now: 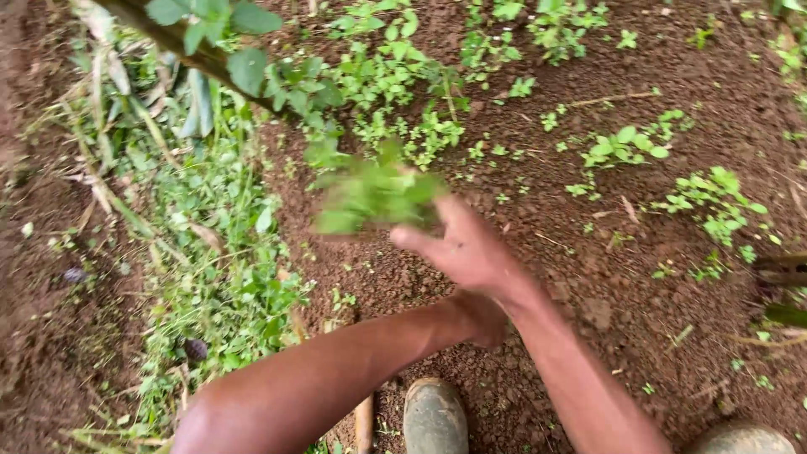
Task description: Weeding a garden bed by hand to remove small unwanted plants from the soil.
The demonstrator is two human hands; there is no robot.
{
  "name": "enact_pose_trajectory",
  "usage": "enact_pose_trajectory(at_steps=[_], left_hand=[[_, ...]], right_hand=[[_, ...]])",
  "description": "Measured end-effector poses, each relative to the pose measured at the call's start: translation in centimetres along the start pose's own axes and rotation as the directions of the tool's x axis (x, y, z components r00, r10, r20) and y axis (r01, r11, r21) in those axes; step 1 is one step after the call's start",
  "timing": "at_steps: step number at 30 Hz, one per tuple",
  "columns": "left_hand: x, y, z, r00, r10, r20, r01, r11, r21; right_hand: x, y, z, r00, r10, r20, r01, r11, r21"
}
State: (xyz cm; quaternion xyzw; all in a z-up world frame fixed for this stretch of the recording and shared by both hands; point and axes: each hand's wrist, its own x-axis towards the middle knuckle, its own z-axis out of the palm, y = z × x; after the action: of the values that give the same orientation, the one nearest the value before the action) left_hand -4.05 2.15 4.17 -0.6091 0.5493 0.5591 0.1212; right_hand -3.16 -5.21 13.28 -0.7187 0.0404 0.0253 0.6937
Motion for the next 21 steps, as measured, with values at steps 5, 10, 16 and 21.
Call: enact_pose_trajectory(at_steps=[5,10,16,21], left_hand=[[0.9,-2.9,-2.1,0.997,-0.075,0.014,0.071,0.856,-0.512],[6.0,-4.4,-0.1,0.817,-0.267,-0.512,0.071,0.926,-0.371],[4.9,-5.6,-2.3,0.771,-0.335,-0.541,0.017,0.86,-0.509],[-2.4,-1.2,-5.5,0.657,-0.426,-0.621,0.001,0.825,-0.565]], right_hand=[[0.2,-0.9,-1.5,0.998,0.049,-0.04,-0.053,0.993,-0.109],[-2.5,2.9,-6.0,0.9,0.26,-0.351,-0.402,0.807,-0.432],[-5.8,8.4,-7.8,0.792,0.528,-0.306,-0.61,0.694,-0.383],[-7.9,9.9,-9.2,0.822,0.327,-0.466,-0.494,0.817,-0.299]])
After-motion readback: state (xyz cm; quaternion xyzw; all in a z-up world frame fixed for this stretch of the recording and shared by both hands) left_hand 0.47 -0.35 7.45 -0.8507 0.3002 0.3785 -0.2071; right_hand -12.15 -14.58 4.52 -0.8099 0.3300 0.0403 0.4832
